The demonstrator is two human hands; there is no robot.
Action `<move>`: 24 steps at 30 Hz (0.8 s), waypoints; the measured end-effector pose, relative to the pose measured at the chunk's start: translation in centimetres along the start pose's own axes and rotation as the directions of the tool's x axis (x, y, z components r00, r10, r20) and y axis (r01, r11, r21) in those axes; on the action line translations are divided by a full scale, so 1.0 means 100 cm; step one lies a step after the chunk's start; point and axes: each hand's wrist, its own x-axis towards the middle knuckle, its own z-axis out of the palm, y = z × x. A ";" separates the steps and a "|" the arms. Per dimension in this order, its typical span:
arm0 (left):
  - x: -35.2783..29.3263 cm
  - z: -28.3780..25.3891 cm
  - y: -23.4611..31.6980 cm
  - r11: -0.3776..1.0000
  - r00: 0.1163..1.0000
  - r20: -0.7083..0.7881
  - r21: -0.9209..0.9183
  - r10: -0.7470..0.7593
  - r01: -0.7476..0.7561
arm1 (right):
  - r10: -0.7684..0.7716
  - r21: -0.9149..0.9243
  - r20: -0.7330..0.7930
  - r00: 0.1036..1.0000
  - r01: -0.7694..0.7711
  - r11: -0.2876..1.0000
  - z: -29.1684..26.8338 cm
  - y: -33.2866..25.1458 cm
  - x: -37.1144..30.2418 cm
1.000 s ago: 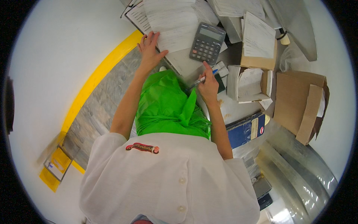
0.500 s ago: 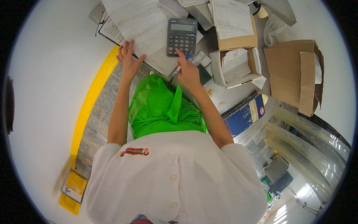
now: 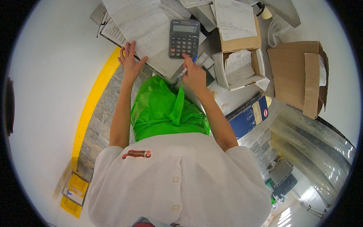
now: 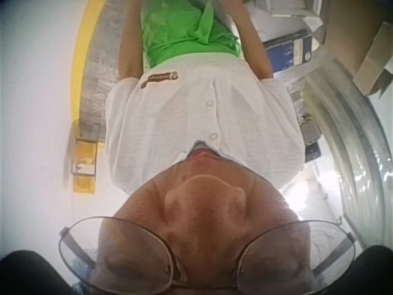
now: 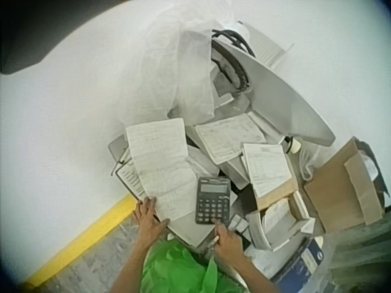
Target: The person unpacks a cardboard box, then uses a calculator and pen to write on a notepad. They handle a wallet and flip through a book, writing on a document while organizing papers on a cluttered countertop.
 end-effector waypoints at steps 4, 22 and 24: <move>0.000 -0.001 0.003 1.000 1.000 0.013 -0.009 -0.008 0.008 | -0.035 -0.014 -0.049 0.998 0.034 0.999 0.005 0.006 -0.001; 0.000 0.000 0.000 1.000 1.000 0.004 -0.016 0.005 -0.005 | 0.071 -0.073 -0.146 0.987 -0.082 0.994 0.001 0.020 -0.005; 0.000 -0.002 -0.004 1.000 1.000 0.010 -0.007 -0.012 0.012 | 0.045 -0.112 -0.146 0.988 -0.062 0.992 0.004 0.021 -0.002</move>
